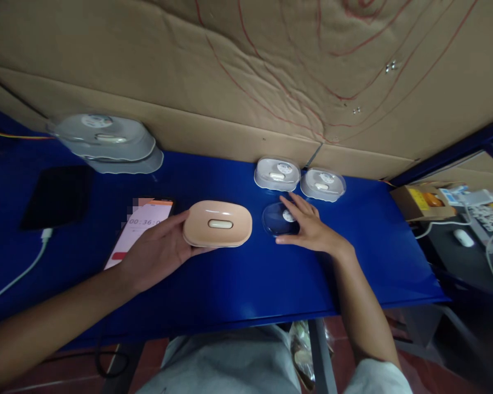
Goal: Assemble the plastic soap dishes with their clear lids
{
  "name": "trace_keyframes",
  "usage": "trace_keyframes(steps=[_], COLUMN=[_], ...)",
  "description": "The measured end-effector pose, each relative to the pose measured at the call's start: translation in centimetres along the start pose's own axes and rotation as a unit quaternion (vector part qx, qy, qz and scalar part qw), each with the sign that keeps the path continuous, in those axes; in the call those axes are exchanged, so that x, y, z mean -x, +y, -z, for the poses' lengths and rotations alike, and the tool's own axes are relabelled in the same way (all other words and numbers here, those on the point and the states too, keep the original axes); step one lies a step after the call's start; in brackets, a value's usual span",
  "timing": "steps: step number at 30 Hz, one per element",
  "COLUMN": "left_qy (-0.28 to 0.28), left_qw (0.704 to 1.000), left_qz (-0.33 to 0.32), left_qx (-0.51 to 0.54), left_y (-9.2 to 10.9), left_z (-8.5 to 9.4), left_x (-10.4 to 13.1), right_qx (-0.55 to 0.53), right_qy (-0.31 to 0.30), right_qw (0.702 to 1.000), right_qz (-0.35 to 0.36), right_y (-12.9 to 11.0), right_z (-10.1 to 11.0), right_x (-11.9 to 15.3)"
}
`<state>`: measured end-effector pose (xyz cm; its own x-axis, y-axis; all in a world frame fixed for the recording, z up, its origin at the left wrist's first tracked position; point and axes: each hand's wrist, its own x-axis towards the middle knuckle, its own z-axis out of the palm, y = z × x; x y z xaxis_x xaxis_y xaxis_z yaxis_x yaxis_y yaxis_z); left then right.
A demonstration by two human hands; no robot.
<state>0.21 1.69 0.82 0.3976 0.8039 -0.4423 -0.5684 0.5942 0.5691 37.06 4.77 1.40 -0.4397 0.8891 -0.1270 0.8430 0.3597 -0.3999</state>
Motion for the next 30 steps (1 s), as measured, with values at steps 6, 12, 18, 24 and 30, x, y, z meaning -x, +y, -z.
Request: trace_keyframes(steps=[6,12,18,24,30], left_qy=[-0.038,-0.061,-0.105,-0.138,-0.163], left_qw=[0.999,0.998,0.994,0.990,0.986], left_qz=[-0.018,-0.014,0.000,0.005,-0.005], left_qx=[-0.003,-0.028,-0.044,-0.031,-0.041], left_y=[-0.1,-0.9,-1.8,-2.2,-2.4], left_z=[0.2,-0.3,-0.3,-0.2,0.0], left_x=[0.0,0.3,0.7,1.1,1.1], right_qx=[0.014,-0.045,-0.054,-0.039,-0.020], right_qy=[0.094,0.180,0.167,0.190,0.210], right_qw=[0.993,0.971,0.964,0.959,0.956], right_qz=[0.073,0.149,0.202,0.208,0.205], right_y=[-1.1,-5.3,-8.6,-9.0,-9.7], right_z=[-0.4,-2.5,-5.3,-5.6,-5.7], right_x=[-0.7,-1.1,-0.8,-0.7,-0.5])
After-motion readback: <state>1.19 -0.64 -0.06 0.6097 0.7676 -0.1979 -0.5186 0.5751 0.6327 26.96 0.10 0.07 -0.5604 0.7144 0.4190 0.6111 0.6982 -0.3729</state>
